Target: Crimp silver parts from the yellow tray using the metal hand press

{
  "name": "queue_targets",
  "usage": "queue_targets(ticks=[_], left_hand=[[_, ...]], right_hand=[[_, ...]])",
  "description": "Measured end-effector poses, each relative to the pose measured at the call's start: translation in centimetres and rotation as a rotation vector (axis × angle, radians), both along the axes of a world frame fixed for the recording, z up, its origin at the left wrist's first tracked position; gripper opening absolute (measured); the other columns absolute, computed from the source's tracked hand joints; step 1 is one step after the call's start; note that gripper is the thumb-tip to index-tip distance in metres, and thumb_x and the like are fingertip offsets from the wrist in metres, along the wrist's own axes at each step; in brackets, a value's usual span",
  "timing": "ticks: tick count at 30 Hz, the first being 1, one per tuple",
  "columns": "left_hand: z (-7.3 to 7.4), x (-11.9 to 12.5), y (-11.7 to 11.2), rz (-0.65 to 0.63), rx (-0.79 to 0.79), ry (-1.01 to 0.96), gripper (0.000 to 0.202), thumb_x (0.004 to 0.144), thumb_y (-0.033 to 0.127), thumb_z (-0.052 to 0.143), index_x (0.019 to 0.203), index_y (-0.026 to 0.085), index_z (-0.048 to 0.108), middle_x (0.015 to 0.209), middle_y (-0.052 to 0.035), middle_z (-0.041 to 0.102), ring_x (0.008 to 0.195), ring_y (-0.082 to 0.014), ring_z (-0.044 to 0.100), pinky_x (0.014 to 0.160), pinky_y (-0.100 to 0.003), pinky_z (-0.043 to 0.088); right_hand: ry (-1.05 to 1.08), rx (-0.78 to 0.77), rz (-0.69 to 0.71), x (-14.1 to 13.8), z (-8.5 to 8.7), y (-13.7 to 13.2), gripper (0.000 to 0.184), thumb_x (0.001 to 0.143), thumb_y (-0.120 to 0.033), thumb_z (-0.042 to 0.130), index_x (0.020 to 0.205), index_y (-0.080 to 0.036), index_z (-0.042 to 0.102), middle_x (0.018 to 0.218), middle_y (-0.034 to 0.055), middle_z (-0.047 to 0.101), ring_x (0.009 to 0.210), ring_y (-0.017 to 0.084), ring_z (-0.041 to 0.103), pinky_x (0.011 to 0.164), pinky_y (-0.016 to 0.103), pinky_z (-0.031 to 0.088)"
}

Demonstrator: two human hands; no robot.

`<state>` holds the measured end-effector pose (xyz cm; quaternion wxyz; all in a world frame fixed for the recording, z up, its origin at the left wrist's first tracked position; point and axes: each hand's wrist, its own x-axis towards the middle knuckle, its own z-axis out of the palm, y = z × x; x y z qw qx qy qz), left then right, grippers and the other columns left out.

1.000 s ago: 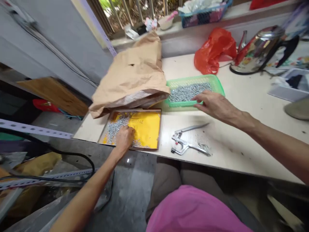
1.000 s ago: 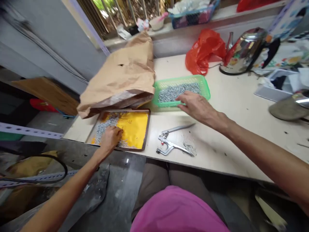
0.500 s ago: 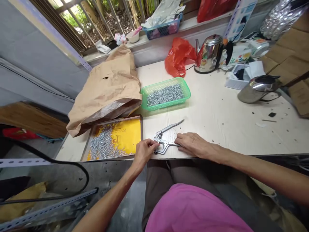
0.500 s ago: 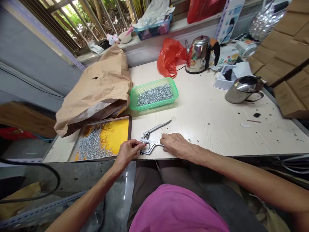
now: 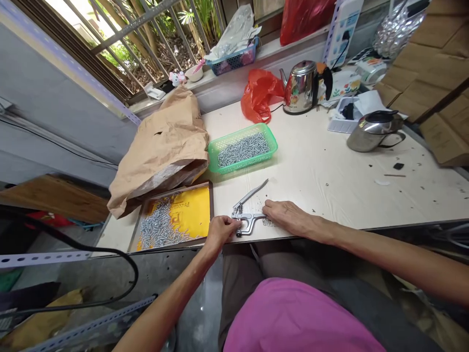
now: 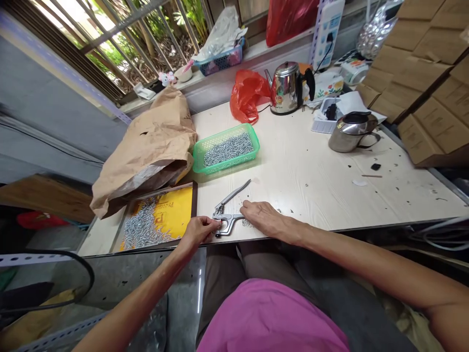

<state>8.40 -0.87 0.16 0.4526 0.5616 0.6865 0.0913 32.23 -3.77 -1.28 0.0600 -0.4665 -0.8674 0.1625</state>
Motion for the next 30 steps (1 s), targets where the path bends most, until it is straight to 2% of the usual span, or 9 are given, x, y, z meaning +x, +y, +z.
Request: queue_targets(ticks=[7, 15, 19, 23, 27, 30], left_hand=[[-0.1, -0.3, -0.2, -0.077, -0.048, 0.038, 0.036, 0.072, 0.044, 0.067, 0.052, 0.015, 0.057, 0.038, 0.0049, 0.044, 0.034, -0.0048, 0.033, 0.041, -0.02, 0.026], [1.3, 0.3, 0.4, -0.048, -0.284, -0.037, 0.032, 0.069, 0.043, 0.074, 0.063, 0.013, 0.063, 0.039, 0.0068, 0.043, 0.035, -0.0039, 0.033, 0.039, -0.019, 0.024], [1.3, 0.1, 0.6, -0.028, -0.388, -0.098, 0.033, 0.066, 0.043, 0.076, 0.068, 0.012, 0.065, 0.041, 0.0061, 0.045, 0.036, -0.0038, 0.034, 0.039, -0.018, 0.023], [1.0, 0.0, 0.6, -0.006, -0.414, -0.118, 0.036, 0.063, 0.044, 0.078, 0.065, 0.012, 0.062, 0.043, 0.0056, 0.047, 0.038, -0.004, 0.037, 0.039, -0.018, 0.026], [0.7, 0.1, 0.3, 0.038, -0.387, -0.096, 0.033, 0.064, 0.041, 0.077, 0.067, 0.012, 0.062, 0.043, 0.006, 0.047, 0.038, -0.0045, 0.039, 0.039, -0.018, 0.029], [0.8, 0.1, 0.1, 0.023, -0.377, -0.101, 0.033, 0.064, 0.041, 0.077, 0.064, 0.013, 0.059, 0.044, 0.006, 0.047, 0.038, -0.0043, 0.039, 0.038, -0.018, 0.029]], right_hand=[[-0.009, -0.01, -0.026, -0.1, 0.2, -0.4, 0.019, 0.093, -0.011, 0.037, 0.095, -0.018, 0.055, 0.093, 0.0053, 0.056, 0.07, 0.015, 0.051, 0.057, 0.029, 0.027], [-0.04, -0.045, -0.017, -0.1, 1.2, -0.6, 0.019, 0.096, -0.012, 0.036, 0.095, -0.017, 0.055, 0.097, 0.0073, 0.056, 0.076, 0.016, 0.052, 0.062, 0.028, 0.031], [-0.058, -0.059, -0.019, -0.1, 1.0, -0.6, 0.019, 0.092, -0.009, 0.039, 0.098, -0.018, 0.054, 0.099, 0.0078, 0.056, 0.078, 0.017, 0.053, 0.063, 0.028, 0.031], [-0.074, -0.033, 0.0, -0.1, 0.5, -0.5, 0.022, 0.09, -0.007, 0.039, 0.102, -0.018, 0.054, 0.101, 0.0075, 0.056, 0.08, 0.017, 0.053, 0.064, 0.028, 0.032], [-0.071, -0.031, 0.028, 0.1, 0.9, -0.3, 0.02, 0.093, -0.011, 0.039, 0.1, -0.018, 0.056, 0.098, 0.0079, 0.057, 0.079, 0.018, 0.053, 0.065, 0.029, 0.035], [-0.037, -0.023, 0.033, 0.6, 1.5, 0.7, 0.017, 0.094, -0.028, 0.049, 0.1, -0.018, 0.061, 0.107, 0.0113, 0.057, 0.094, 0.022, 0.054, 0.075, 0.032, 0.04]])
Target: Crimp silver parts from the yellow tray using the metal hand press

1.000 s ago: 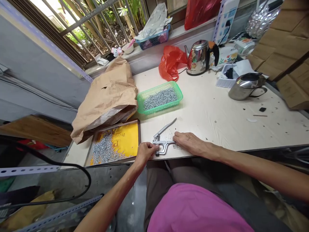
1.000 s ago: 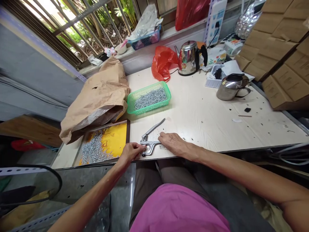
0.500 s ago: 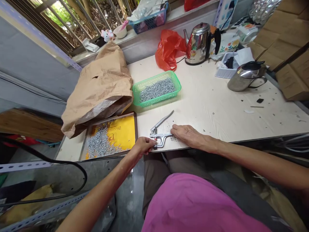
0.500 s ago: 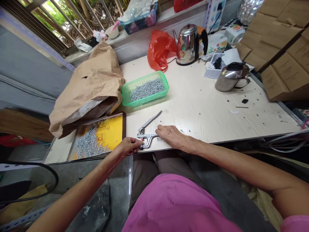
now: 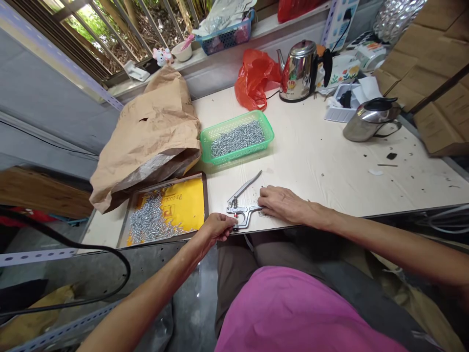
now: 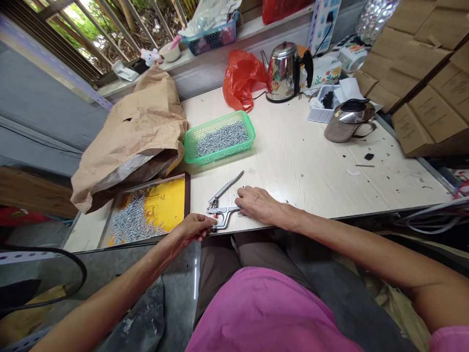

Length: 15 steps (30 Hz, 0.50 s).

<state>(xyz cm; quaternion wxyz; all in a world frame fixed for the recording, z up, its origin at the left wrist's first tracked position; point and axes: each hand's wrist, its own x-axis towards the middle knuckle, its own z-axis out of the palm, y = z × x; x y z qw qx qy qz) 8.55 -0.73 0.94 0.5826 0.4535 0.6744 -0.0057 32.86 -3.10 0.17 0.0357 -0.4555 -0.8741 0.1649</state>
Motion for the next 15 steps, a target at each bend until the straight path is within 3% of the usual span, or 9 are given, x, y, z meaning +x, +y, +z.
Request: queue_targets(ticks=[1, 3, 5, 6, 10, 15], left_hand=[[0.1, 0.0, 0.0, -0.009, 0.002, -0.001, 0.035, 0.064, 0.042, 0.077, 0.063, 0.013, 0.058, 0.044, 0.0061, 0.047, 0.038, -0.0042, 0.039, 0.038, -0.018, 0.029], [0.2, 0.0, -0.1, -0.018, 0.004, 0.001, 0.037, 0.063, 0.045, 0.077, 0.061, 0.014, 0.057, 0.043, 0.0068, 0.045, 0.037, -0.004, 0.038, 0.038, -0.018, 0.028], [0.3, 0.1, -0.1, -0.014, 0.003, 0.005, 0.039, 0.061, 0.048, 0.077, 0.061, 0.014, 0.057, 0.042, 0.0074, 0.044, 0.036, -0.0039, 0.037, 0.037, -0.018, 0.028], [0.3, 0.1, -0.2, -0.01, 0.003, 0.007, 0.04, 0.06, 0.048, 0.078, 0.06, 0.014, 0.056, 0.042, 0.0075, 0.044, 0.036, -0.0038, 0.037, 0.037, -0.018, 0.028], [0.2, 0.1, -0.3, 0.011, 0.013, 0.002, 0.042, 0.059, 0.048, 0.078, 0.056, 0.015, 0.053, 0.042, 0.0074, 0.045, 0.035, -0.0035, 0.037, 0.037, -0.018, 0.028], [-0.2, 0.0, -0.5, 0.031, 0.008, -0.027, 0.037, 0.064, 0.042, 0.076, 0.056, 0.015, 0.053, 0.041, 0.0072, 0.044, 0.036, -0.0043, 0.037, 0.036, -0.018, 0.028]], right_hand=[[0.012, 0.021, -0.006, 0.2, 0.1, 0.6, 0.025, 0.091, -0.037, 0.056, 0.105, -0.017, 0.061, 0.117, 0.0139, 0.055, 0.104, 0.026, 0.052, 0.082, 0.035, 0.041], [0.009, 0.067, -0.025, 0.6, 0.1, 2.0, 0.062, 0.076, -0.054, 0.07, 0.123, -0.016, 0.056, 0.137, 0.0202, 0.043, 0.123, 0.036, 0.041, 0.095, 0.046, 0.037], [-0.034, 0.08, -0.024, 0.7, -0.2, 3.5, 0.096, 0.063, -0.063, 0.076, 0.138, -0.014, 0.044, 0.147, 0.0245, 0.032, 0.134, 0.043, 0.027, 0.102, 0.055, 0.03], [-0.059, 0.07, -0.006, 0.7, -0.3, 4.2, 0.104, 0.059, -0.065, 0.077, 0.141, -0.013, 0.039, 0.147, 0.0252, 0.031, 0.136, 0.045, 0.023, 0.103, 0.058, 0.027], [-0.097, 0.02, 0.078, 0.3, -0.6, 5.6, 0.102, 0.061, -0.066, 0.073, 0.139, -0.011, 0.04, 0.138, 0.0233, 0.044, 0.131, 0.042, 0.031, 0.103, 0.06, 0.025], [-0.101, 0.036, 0.055, 0.0, 0.2, 4.6, 0.078, 0.066, -0.053, 0.074, 0.127, -0.011, 0.05, 0.118, 0.0189, 0.058, 0.111, 0.035, 0.049, 0.098, 0.055, 0.03]])
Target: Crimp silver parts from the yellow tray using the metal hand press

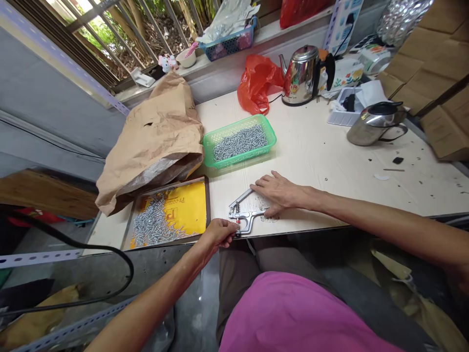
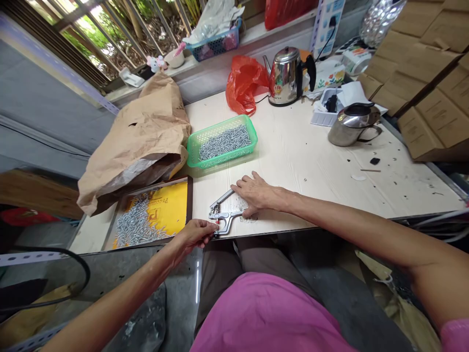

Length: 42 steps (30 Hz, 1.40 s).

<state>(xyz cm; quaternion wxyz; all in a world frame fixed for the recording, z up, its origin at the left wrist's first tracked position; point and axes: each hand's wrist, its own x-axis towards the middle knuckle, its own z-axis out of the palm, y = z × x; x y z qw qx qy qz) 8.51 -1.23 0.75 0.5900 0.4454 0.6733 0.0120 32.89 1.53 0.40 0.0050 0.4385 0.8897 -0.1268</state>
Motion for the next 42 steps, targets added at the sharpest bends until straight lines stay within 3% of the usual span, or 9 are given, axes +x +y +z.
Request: queue_targets(ticks=[8, 12, 15, 18, 22, 28, 34, 38, 42], left_hand=[[0.4, -0.2, -1.1, -0.048, 0.098, 0.093, 0.032, 0.076, 0.041, 0.067, 0.061, 0.015, 0.056, 0.048, 0.0045, 0.048, 0.04, -0.0076, 0.043, 0.044, -0.023, 0.037], [0.8, 0.5, -2.1, -0.38, 0.688, 0.361, 0.023, 0.087, 0.036, 0.056, 0.086, 0.016, 0.067, 0.08, -0.005, 0.066, 0.07, -0.017, 0.06, 0.066, -0.03, 0.048], [0.4, 2.2, -1.6, -0.691, 1.024, 0.373, 0.027, 0.086, 0.032, 0.06, 0.109, 0.019, 0.063, 0.112, -0.009, 0.064, 0.104, -0.0249, 0.057, 0.088, -0.037, 0.048], [-0.4, 4.1, 0.1, -0.925, 1.112, 0.315, 0.05, 0.081, 0.026, 0.067, 0.127, 0.017, 0.051, 0.135, -0.012, 0.053, 0.123, -0.029, 0.046, 0.101, -0.043, 0.042], [-0.5, 5.3, 2.3, -1.077, 1.035, 0.318, 0.058, 0.08, 0.028, 0.068, 0.132, 0.014, 0.045, 0.131, -0.013, 0.054, 0.117, -0.0282, 0.049, 0.099, -0.042, 0.044], [-0.4, 5.5, 2.6, -1.068, 1.029, 0.383, 0.042, 0.08, 0.034, 0.068, 0.118, 0.018, 0.058, 0.106, -0.0081, 0.062, 0.101, -0.026, 0.052, 0.085, -0.037, 0.046], [-1.1, 5.8, 2.1, -0.956, 1.025, 0.376, 0.019, 0.087, 0.032, 0.061, 0.101, 0.021, 0.066, 0.094, -0.0044, 0.063, 0.095, -0.0225, 0.052, 0.076, -0.032, 0.045], [-1.1, 6.0, 2.4, -0.94, 1.035, 0.385, 0.016, 0.089, 0.032, 0.058, 0.095, 0.021, 0.067, 0.091, -0.0044, 0.064, 0.094, -0.0216, 0.053, 0.077, -0.032, 0.046], [-1.2, 5.5, 2.1, -0.931, 1.068, 0.366, 0.026, 0.087, 0.031, 0.061, 0.111, 0.021, 0.063, 0.106, -0.0052, 0.066, 0.101, -0.0242, 0.054, 0.08, -0.035, 0.05]], right_hand=[[0.095, 0.01, -0.032, 0.1, -0.1, -2.5, 0.048, 0.08, -0.034, 0.066, 0.122, -0.014, 0.053, 0.112, 0.0132, 0.062, 0.105, 0.029, 0.051, 0.101, 0.052, 0.025], [0.147, 0.029, -0.042, 0.1, -0.2, -3.3, 0.045, 0.082, -0.027, 0.064, 0.123, -0.014, 0.052, 0.113, 0.014, 0.062, 0.105, 0.027, 0.052, 0.099, 0.047, 0.028], [0.171, 0.067, -0.068, 0.0, -0.6, -3.6, 0.051, 0.082, -0.027, 0.065, 0.128, -0.012, 0.048, 0.113, 0.0156, 0.061, 0.106, 0.028, 0.052, 0.1, 0.047, 0.03], [0.179, 0.095, -0.094, -0.1, -1.2, -3.9, 0.064, 0.082, -0.031, 0.066, 0.137, -0.01, 0.04, 0.115, 0.0166, 0.06, 0.108, 0.029, 0.052, 0.099, 0.048, 0.033], [0.096, 0.061, -0.171, -0.3, -0.8, -4.1, 0.068, 0.079, -0.037, 0.071, 0.134, -0.008, 0.043, 0.123, 0.019, 0.055, 0.111, 0.031, 0.049, 0.089, 0.042, 0.041], [-0.062, -0.004, -0.201, -1.2, 1.1, -3.6, 0.031, 0.083, -0.03, 0.069, 0.106, -0.01, 0.061, 0.107, 0.0148, 0.061, 0.104, 0.028, 0.052, 0.083, 0.036, 0.04], [0.004, -0.021, -0.183, -1.1, 0.0, -2.9, 0.014, 0.09, -0.023, 0.06, 0.097, -0.011, 0.063, 0.099, 0.0122, 0.063, 0.096, 0.023, 0.055, 0.078, 0.031, 0.037], [0.028, -0.042, -0.175, -0.9, -0.5, -2.7, 0.015, 0.094, -0.021, 0.052, 0.096, -0.012, 0.064, 0.094, 0.0105, 0.064, 0.091, 0.02, 0.056, 0.076, 0.029, 0.037], [0.057, 0.021, -0.149, 0.1, -0.8, -2.4, 0.027, 0.089, -0.036, 0.062, 0.101, -0.011, 0.065, 0.098, 0.0123, 0.062, 0.093, 0.022, 0.054, 0.077, 0.03, 0.037]])
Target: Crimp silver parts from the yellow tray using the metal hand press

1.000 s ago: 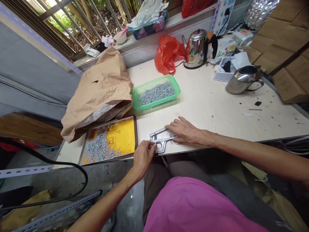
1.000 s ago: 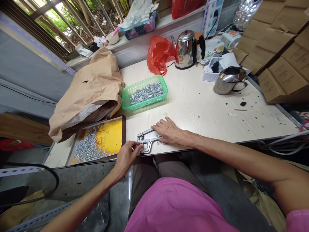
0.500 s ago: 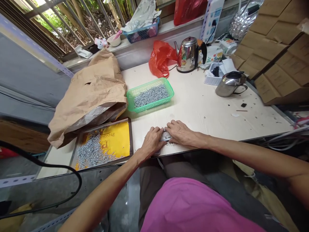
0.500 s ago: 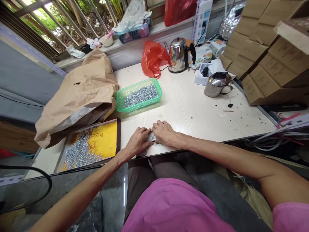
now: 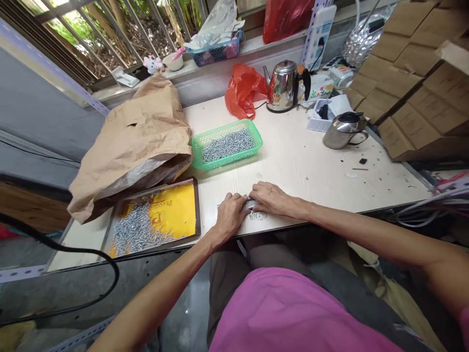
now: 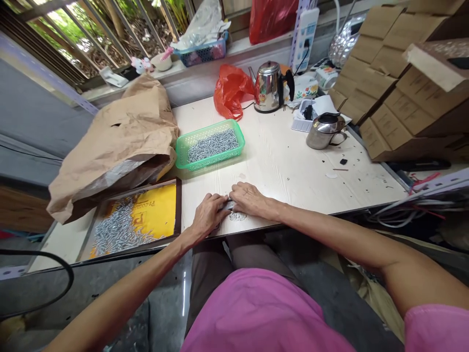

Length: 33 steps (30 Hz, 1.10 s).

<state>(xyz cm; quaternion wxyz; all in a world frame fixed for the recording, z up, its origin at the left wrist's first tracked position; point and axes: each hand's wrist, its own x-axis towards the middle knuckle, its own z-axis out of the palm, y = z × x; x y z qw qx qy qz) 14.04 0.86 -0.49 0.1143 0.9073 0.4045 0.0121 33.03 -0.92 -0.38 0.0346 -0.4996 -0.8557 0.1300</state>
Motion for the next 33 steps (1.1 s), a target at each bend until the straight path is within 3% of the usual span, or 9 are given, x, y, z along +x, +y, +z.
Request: queue_targets(ticks=[3, 5, 9, 14, 16, 21, 27, 30, 33], left_hand=[[-0.8, -0.5, -1.7, -0.003, 0.062, -0.088, 0.036, 0.088, 0.027, 0.059, 0.123, 0.018, 0.056, 0.133, -0.0098, 0.056, 0.12, -0.027, 0.05, 0.097, -0.041, 0.047], [-1.5, -0.6, -3.4, -0.012, 0.108, -0.15, 0.037, 0.09, 0.023, 0.055, 0.126, 0.014, 0.054, 0.143, -0.0138, 0.048, 0.133, -0.029, 0.04, 0.107, -0.044, 0.041], [-2.7, -0.1, -6.6, -0.063, 0.091, -0.24, 0.036, 0.095, 0.025, 0.046, 0.129, 0.015, 0.053, 0.141, -0.0127, 0.051, 0.136, -0.0277, 0.04, 0.111, -0.048, 0.036], [-3.1, 0.4, -7.7, -0.048, 0.039, -0.308, 0.04, 0.096, 0.034, 0.047, 0.131, 0.016, 0.051, 0.137, -0.0121, 0.055, 0.134, -0.0278, 0.044, 0.113, -0.052, 0.033], [-3.2, 0.4, -7.7, -0.042, 0.036, -0.34, 0.044, 0.095, 0.035, 0.049, 0.133, 0.014, 0.049, 0.139, -0.0138, 0.053, 0.136, -0.029, 0.041, 0.113, -0.054, 0.031], [-4.2, 0.2, -8.4, -0.021, -0.011, -0.367, 0.045, 0.093, 0.036, 0.051, 0.129, 0.011, 0.053, 0.13, -0.0176, 0.059, 0.127, -0.0318, 0.05, 0.108, -0.049, 0.039], [-5.7, 0.3, -9.2, -0.02, -0.009, -0.381, 0.059, 0.088, 0.048, 0.055, 0.135, 0.011, 0.049, 0.13, -0.0186, 0.058, 0.122, -0.0352, 0.053, 0.102, -0.049, 0.044], [-4.8, -0.4, -9.1, -0.043, 0.012, -0.379, 0.05, 0.089, 0.048, 0.053, 0.125, 0.013, 0.057, 0.12, -0.0161, 0.063, 0.114, -0.0322, 0.058, 0.096, -0.045, 0.049], [-2.2, -3.7, -8.1, -0.002, 0.114, -0.351, 0.028, 0.094, 0.029, 0.046, 0.115, 0.019, 0.063, 0.112, -0.0106, 0.065, 0.107, -0.0251, 0.058, 0.095, -0.04, 0.048]], right_hand=[[0.054, 0.044, 0.066, 1.1, -0.5, 0.4, 0.04, 0.087, -0.049, 0.061, 0.104, -0.013, 0.066, 0.098, 0.0124, 0.061, 0.093, 0.024, 0.053, 0.079, 0.031, 0.037], [0.074, 0.054, 0.057, 1.6, -1.0, 1.0, 0.031, 0.092, -0.041, 0.055, 0.103, -0.014, 0.067, 0.096, 0.0118, 0.062, 0.093, 0.023, 0.053, 0.079, 0.031, 0.036], [0.056, 0.071, -0.048, 1.6, -1.2, 2.6, 0.016, 0.092, -0.02, 0.053, 0.096, -0.014, 0.068, 0.098, 0.0103, 0.064, 0.093, 0.021, 0.053, 0.079, 0.03, 0.035], [-0.061, 0.08, -0.161, -0.5, 0.6, 4.2, 0.016, 0.091, -0.019, 0.054, 0.096, -0.015, 0.068, 0.102, 0.0113, 0.065, 0.095, 0.022, 0.053, 0.079, 0.031, 0.033], [-0.069, 0.117, -0.072, -2.4, 1.4, 3.7, 0.018, 0.091, -0.021, 0.054, 0.1, -0.017, 0.069, 0.104, 0.011, 0.064, 0.096, 0.023, 0.052, 0.078, 0.032, 0.032], [-0.017, 0.084, 0.43, -8.3, 1.8, 1.0, 0.013, 0.087, -0.025, 0.06, 0.083, -0.022, 0.071, 0.097, 0.0089, 0.062, 0.093, 0.023, 0.046, 0.07, 0.033, 0.032], [0.012, 0.172, 0.562, -11.6, -0.3, 0.7, 0.014, 0.085, -0.014, 0.057, 0.075, -0.018, 0.065, 0.087, 0.0096, 0.062, 0.086, 0.022, 0.049, 0.071, 0.034, 0.035], [0.16, 0.199, 0.497, -11.7, 0.3, 1.6, 0.015, 0.088, -0.012, 0.051, 0.084, -0.017, 0.064, 0.083, 0.0071, 0.063, 0.08, 0.019, 0.052, 0.072, 0.033, 0.04], [0.418, 0.34, 0.307, -10.1, 3.4, 3.5, 0.017, 0.09, -0.015, 0.045, 0.087, -0.018, 0.062, 0.084, 0.0074, 0.063, 0.081, 0.019, 0.055, 0.074, 0.032, 0.044]])
